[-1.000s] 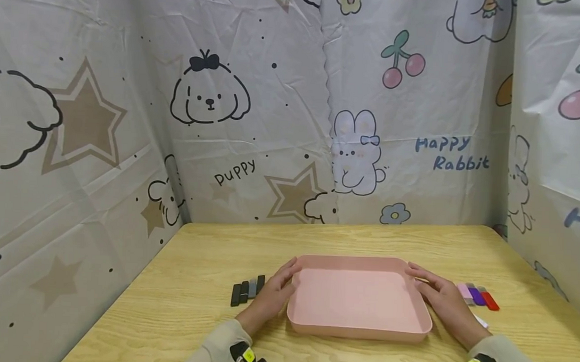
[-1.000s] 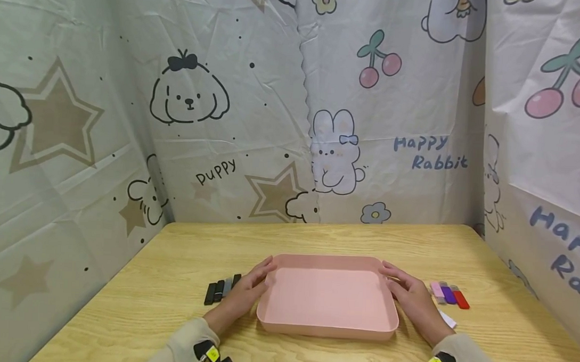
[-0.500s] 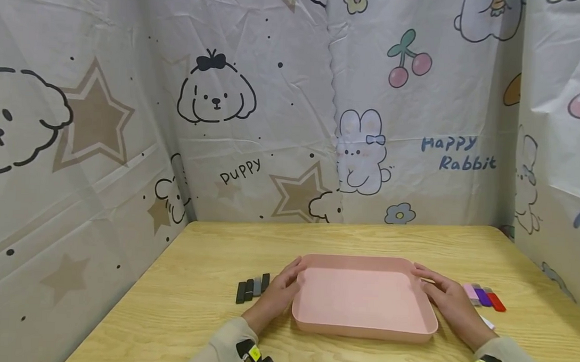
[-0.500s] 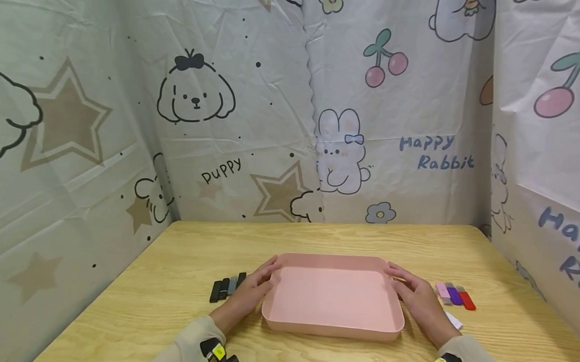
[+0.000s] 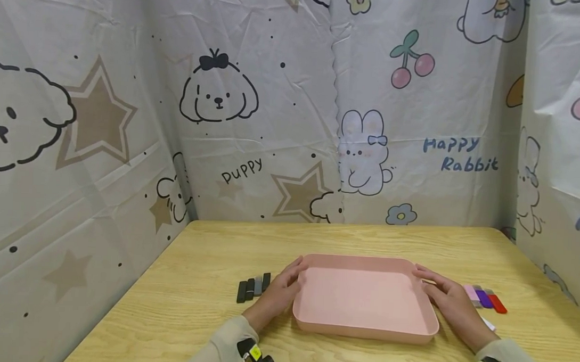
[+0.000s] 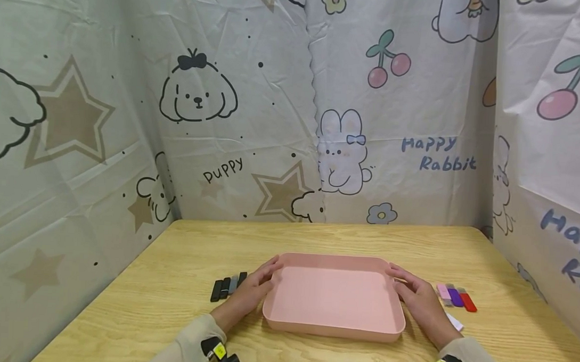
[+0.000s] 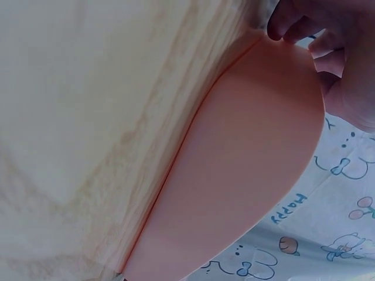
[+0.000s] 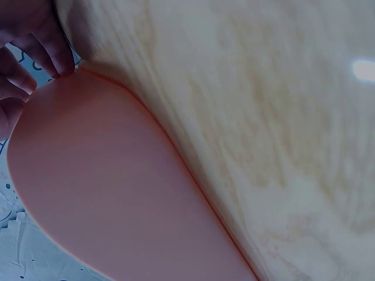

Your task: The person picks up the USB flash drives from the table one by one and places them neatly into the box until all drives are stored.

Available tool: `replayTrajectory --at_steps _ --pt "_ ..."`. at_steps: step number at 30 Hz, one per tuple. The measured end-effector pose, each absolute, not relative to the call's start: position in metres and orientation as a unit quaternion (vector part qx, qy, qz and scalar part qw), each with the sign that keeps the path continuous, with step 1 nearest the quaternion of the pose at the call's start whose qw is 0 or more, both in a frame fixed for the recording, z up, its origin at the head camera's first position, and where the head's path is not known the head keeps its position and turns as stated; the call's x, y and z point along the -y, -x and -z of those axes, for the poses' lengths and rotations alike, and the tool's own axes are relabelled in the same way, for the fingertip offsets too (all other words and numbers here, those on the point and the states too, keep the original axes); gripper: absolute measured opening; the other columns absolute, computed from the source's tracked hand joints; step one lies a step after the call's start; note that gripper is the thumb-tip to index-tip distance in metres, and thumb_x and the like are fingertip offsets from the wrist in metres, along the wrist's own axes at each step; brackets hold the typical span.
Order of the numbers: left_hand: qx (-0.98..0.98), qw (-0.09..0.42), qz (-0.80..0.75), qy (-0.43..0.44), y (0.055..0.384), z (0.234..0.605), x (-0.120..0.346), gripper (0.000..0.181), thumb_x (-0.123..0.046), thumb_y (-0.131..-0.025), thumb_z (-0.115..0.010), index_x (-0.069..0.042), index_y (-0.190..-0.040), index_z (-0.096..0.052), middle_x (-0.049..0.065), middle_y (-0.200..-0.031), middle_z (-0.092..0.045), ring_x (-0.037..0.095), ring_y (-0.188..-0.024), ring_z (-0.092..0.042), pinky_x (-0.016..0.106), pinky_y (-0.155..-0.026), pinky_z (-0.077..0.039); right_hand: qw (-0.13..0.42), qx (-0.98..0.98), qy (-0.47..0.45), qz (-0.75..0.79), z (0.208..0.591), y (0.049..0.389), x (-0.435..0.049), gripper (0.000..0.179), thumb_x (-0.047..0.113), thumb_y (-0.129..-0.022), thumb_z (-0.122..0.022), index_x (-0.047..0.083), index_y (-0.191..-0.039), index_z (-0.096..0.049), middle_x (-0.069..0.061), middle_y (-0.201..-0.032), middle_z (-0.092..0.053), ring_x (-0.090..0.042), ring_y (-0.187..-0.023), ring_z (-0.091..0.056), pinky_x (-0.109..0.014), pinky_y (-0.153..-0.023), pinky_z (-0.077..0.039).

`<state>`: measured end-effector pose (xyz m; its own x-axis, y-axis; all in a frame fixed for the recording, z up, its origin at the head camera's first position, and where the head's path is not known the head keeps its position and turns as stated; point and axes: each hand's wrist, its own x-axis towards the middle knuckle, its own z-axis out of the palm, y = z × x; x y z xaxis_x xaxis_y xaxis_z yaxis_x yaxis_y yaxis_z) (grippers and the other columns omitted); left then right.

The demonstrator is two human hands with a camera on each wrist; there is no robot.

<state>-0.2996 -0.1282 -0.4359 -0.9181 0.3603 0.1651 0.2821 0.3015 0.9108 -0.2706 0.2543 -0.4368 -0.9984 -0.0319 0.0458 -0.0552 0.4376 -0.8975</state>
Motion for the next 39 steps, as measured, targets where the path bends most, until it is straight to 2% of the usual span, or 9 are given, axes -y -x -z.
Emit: replayTrajectory --at_steps 6,11,17,21,27,32,39 --pt "-0.821 0.029 -0.533 -0.201 0.303 0.432 0.131 0.041 -0.013 -0.103 -0.043 -0.005 -0.143 -0.045 0.010 -0.158 -0.021 0.033 -0.142 -0.025 0.047 -0.111 -0.026 0.013 0.849 -0.026 -0.528 0.437 0.271 -0.255 0.049 0.036 -0.102 -0.046 0.010 -0.144 -0.045 -0.011 -0.156 -0.026 -0.040 -0.143 -0.018 -0.054 -0.108 -0.027" --pt "-0.835 0.006 -0.512 -0.202 0.303 0.424 0.135 0.038 -0.015 -0.103 -0.042 -0.007 -0.139 -0.049 0.012 -0.152 -0.035 0.034 -0.138 -0.035 0.049 -0.107 -0.033 0.015 0.846 -0.028 -0.532 0.438 0.271 -0.255 0.050 0.037 -0.102 -0.047 0.010 -0.143 -0.046 -0.011 -0.156 -0.027 -0.040 -0.143 -0.018 -0.057 -0.109 -0.025" --pt "-0.869 -0.050 -0.456 -0.186 0.304 0.413 0.143 0.029 -0.017 -0.102 -0.044 -0.012 -0.126 -0.061 0.009 -0.129 -0.060 0.030 -0.119 -0.056 0.048 -0.096 -0.046 0.018 0.846 -0.031 -0.532 0.438 0.272 -0.256 0.048 0.036 -0.102 -0.047 0.011 -0.143 -0.047 -0.010 -0.156 -0.028 -0.039 -0.143 -0.018 -0.056 -0.109 -0.025" --pt "-0.877 -0.062 -0.444 -0.170 0.306 0.408 0.147 0.025 -0.015 -0.101 -0.046 -0.012 -0.117 -0.064 0.006 -0.113 -0.066 0.024 -0.103 -0.063 0.039 -0.084 -0.052 0.020 0.848 -0.031 -0.529 0.438 0.271 -0.256 0.049 0.037 -0.102 -0.047 0.011 -0.142 -0.047 -0.010 -0.156 -0.028 -0.039 -0.143 -0.019 -0.056 -0.109 -0.025" --pt "-0.890 -0.049 -0.430 -0.142 0.306 0.402 0.154 0.023 -0.012 -0.097 -0.049 -0.008 -0.114 -0.064 0.010 -0.095 -0.066 0.022 -0.083 -0.063 0.030 -0.062 -0.051 0.020 0.848 -0.032 -0.529 0.437 0.271 -0.256 0.050 0.038 -0.102 -0.047 0.010 -0.143 -0.046 -0.010 -0.156 -0.028 -0.040 -0.143 -0.018 -0.057 -0.109 -0.024" --pt "-0.912 -0.049 -0.378 -0.149 0.303 0.395 0.160 0.021 -0.010 -0.092 -0.053 -0.003 -0.108 -0.065 0.004 -0.078 -0.062 0.015 -0.065 -0.059 0.029 -0.057 -0.048 0.018 0.845 -0.032 -0.533 0.438 0.271 -0.257 0.049 0.037 -0.102 -0.047 0.011 -0.143 -0.047 -0.010 -0.156 -0.029 -0.039 -0.143 -0.018 -0.057 -0.109 -0.024" --pt "-0.956 -0.062 -0.255 -0.131 0.299 0.396 0.163 0.015 -0.018 -0.087 -0.063 -0.009 -0.099 -0.067 -0.001 -0.074 -0.059 0.012 -0.060 -0.050 0.027 -0.051 -0.040 0.018 0.848 -0.031 -0.528 0.438 0.272 -0.256 0.048 0.037 -0.102 -0.046 0.012 -0.143 -0.047 -0.010 -0.156 -0.029 -0.038 -0.143 -0.020 -0.049 -0.107 -0.030"
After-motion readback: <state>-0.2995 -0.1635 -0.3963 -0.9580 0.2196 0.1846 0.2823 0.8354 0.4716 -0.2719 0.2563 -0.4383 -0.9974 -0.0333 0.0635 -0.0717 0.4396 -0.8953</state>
